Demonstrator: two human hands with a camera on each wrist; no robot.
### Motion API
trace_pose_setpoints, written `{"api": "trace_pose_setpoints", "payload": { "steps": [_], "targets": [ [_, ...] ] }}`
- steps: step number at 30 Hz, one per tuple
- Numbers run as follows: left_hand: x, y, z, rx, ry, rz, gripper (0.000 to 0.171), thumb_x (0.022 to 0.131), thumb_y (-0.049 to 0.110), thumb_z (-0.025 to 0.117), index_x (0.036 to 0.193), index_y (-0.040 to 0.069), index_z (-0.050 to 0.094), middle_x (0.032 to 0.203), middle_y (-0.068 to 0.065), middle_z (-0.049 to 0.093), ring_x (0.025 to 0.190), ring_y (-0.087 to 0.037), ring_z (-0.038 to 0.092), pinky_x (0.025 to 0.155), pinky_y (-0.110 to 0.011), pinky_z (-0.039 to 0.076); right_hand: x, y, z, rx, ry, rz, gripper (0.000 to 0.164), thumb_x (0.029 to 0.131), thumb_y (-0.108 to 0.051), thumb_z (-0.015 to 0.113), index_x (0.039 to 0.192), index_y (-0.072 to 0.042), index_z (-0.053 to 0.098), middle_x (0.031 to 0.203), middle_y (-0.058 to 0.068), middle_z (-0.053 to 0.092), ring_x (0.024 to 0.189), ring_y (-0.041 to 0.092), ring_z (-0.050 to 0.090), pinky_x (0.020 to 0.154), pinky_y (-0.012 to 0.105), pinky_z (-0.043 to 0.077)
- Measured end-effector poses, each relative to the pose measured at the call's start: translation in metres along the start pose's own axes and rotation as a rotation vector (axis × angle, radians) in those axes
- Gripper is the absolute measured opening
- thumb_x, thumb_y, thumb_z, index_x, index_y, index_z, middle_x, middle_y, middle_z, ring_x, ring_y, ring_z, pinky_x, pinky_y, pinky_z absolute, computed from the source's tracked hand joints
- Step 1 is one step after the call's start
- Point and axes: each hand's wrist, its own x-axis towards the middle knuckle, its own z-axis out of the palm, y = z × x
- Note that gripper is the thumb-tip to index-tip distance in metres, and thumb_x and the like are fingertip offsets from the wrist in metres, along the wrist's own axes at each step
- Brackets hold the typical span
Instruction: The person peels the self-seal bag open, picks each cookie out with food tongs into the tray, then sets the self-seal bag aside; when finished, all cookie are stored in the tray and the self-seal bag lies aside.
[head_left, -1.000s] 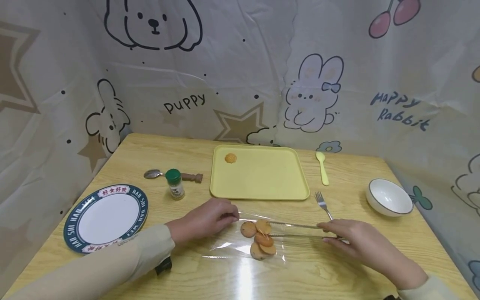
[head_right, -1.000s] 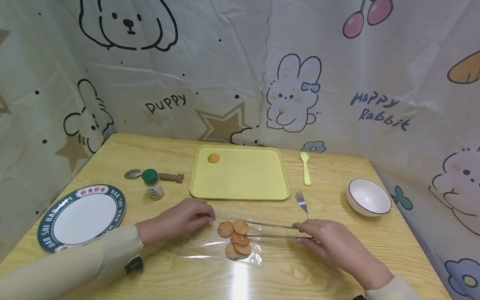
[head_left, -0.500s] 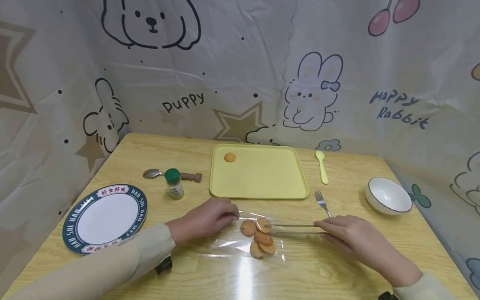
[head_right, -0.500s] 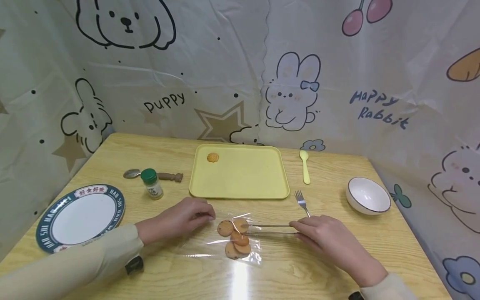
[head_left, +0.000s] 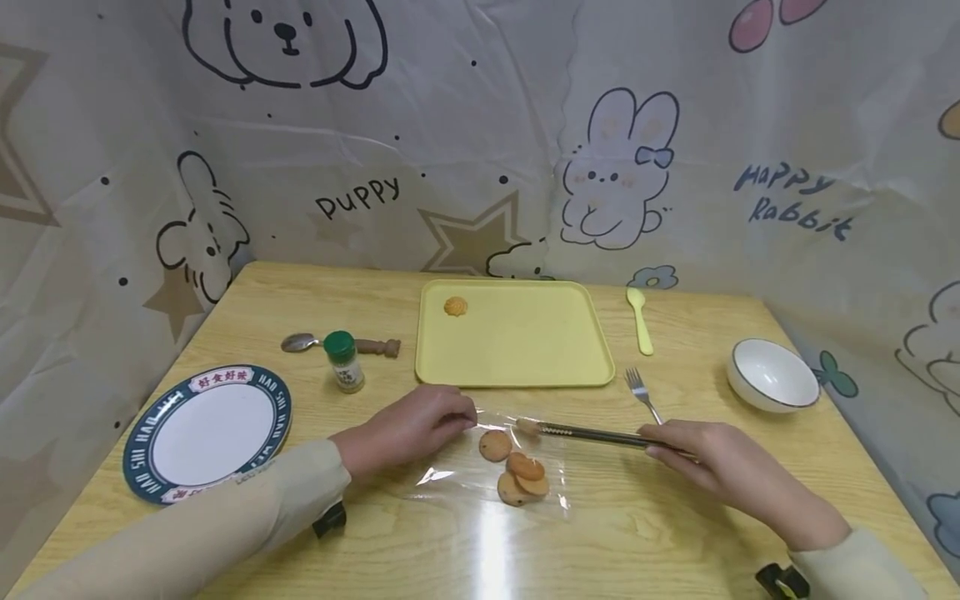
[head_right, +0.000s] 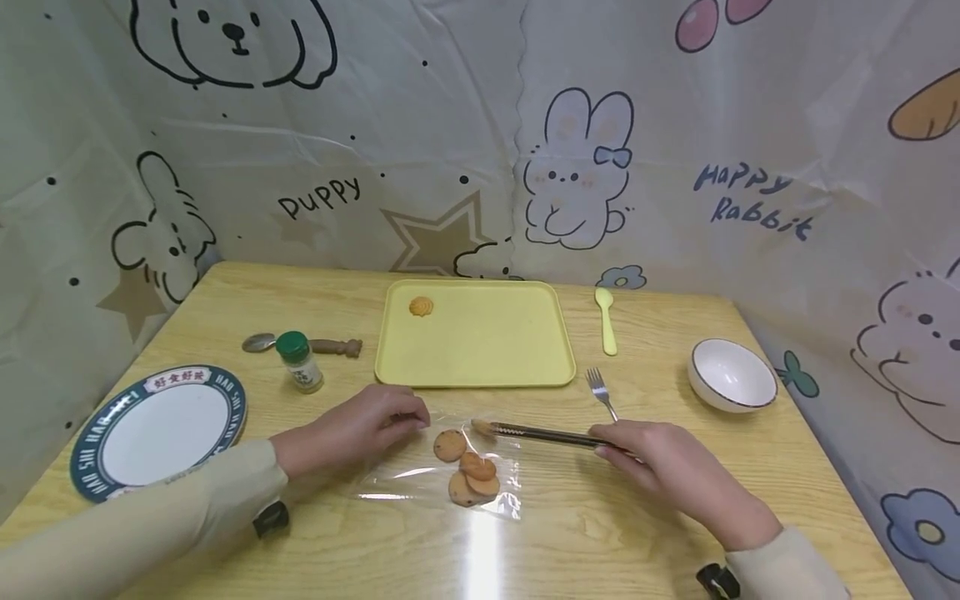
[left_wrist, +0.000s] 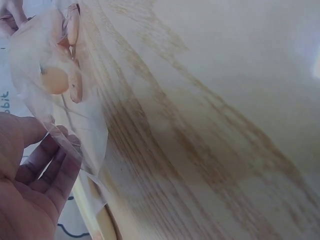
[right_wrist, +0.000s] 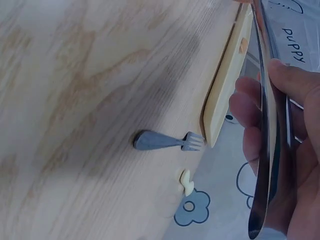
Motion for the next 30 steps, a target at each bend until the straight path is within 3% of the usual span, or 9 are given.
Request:
{"api": "trace_pose_setpoints", "payload": {
  "steps": [4,12,17,22,26,30],
  "targets": [
    [0.000,0.000,0.001,0.000,0.000,0.000,0.010,0.096,0.017,0.061,0.095,0.015,0.071,0.089,0.006,0.066,0.078,-0.003,0.056,0.072,-0.020,0.049,-0.003,0.002,-0.003,0.102,-0.032,0.025,0.019,0.090,-0.017,0.068,0.109,-0.021,0.072,0.102,-0.011,0.074,0.092,-0.001,0.067,0.073,0.023,0.056],
    [0.002,-0.001,0.003,0.007,-0.006,-0.016,0.011,0.096,0.019,0.060,0.098,0.016,0.070,0.093,0.007,0.067,0.083,-0.004,0.058,0.077,-0.023,0.050,-0.028,0.030,-0.035,0.501,-0.274,0.214,0.031,0.099,-0.014,0.054,0.124,0.001,0.061,0.096,0.002,0.073,0.071,0.000,0.059,0.058,0.023,0.049],
    [0.006,-0.001,0.004,0.010,0.000,-0.007,0.012,0.097,0.020,0.059,0.100,0.016,0.070,0.094,0.007,0.067,0.084,-0.003,0.058,0.077,-0.022,0.050,-0.034,0.057,-0.045,0.607,-0.220,0.279,0.028,0.100,-0.007,0.051,0.122,0.009,0.059,0.086,-0.003,0.070,0.063,0.011,0.057,0.055,0.028,0.049],
    [0.006,-0.001,0.003,0.016,0.001,-0.030,0.013,0.097,0.020,0.059,0.100,0.016,0.071,0.094,0.006,0.068,0.084,-0.004,0.059,0.077,-0.023,0.051,0.005,0.071,-0.035,0.621,-0.161,0.343,0.026,0.101,-0.017,0.051,0.115,0.001,0.063,0.086,0.002,0.068,0.062,0.015,0.059,0.055,0.028,0.049],
    [0.005,-0.001,0.002,0.015,0.002,-0.034,0.013,0.097,0.020,0.059,0.099,0.015,0.071,0.093,0.006,0.068,0.084,-0.005,0.059,0.077,-0.023,0.051,0.054,0.070,-0.017,0.698,-0.199,0.429,0.037,0.101,-0.029,0.052,0.120,0.001,0.061,0.092,0.012,0.067,0.066,0.015,0.060,0.056,0.029,0.051],
    [0.003,-0.003,0.002,0.019,0.010,-0.032,0.012,0.096,0.019,0.060,0.098,0.015,0.071,0.092,0.006,0.068,0.083,-0.005,0.059,0.076,-0.023,0.051,0.103,0.059,0.006,0.820,-0.238,0.526,0.042,0.101,-0.031,0.052,0.125,0.003,0.057,0.098,0.015,0.068,0.065,0.010,0.059,0.057,0.029,0.052]
  ]
}}
